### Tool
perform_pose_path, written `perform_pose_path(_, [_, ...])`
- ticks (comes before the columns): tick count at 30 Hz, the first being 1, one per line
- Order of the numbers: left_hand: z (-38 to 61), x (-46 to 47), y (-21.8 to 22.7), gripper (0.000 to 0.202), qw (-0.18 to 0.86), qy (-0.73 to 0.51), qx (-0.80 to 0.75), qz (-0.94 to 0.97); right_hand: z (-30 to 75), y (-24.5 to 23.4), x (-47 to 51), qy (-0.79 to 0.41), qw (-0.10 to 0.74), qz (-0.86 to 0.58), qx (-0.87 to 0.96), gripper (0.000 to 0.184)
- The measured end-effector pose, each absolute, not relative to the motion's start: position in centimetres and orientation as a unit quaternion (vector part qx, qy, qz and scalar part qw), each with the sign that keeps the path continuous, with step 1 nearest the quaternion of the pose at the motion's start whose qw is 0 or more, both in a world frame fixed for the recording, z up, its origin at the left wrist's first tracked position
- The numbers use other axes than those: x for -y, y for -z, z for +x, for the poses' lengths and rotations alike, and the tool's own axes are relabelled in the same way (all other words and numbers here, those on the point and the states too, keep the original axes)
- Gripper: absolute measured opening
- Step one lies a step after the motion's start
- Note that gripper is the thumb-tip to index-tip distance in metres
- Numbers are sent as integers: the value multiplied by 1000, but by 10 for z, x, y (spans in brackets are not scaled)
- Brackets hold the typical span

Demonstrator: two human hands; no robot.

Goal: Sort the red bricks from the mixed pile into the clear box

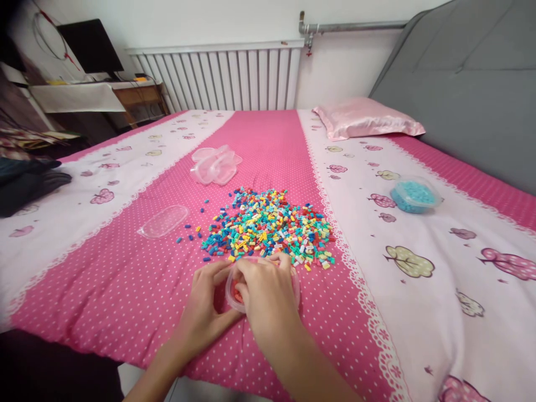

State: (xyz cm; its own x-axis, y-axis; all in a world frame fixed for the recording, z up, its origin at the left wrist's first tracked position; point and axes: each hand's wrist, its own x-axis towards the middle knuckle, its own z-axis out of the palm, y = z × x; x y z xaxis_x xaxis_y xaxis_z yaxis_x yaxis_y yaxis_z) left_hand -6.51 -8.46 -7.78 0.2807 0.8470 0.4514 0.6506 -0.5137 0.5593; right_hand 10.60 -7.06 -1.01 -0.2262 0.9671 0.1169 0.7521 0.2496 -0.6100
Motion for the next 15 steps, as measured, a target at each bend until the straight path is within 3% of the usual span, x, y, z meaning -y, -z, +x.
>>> perform_pose_path(15, [-65, 85, 77, 60, 142, -365, -479, 786, 108, 11, 68, -233, 274, -552, 752, 26])
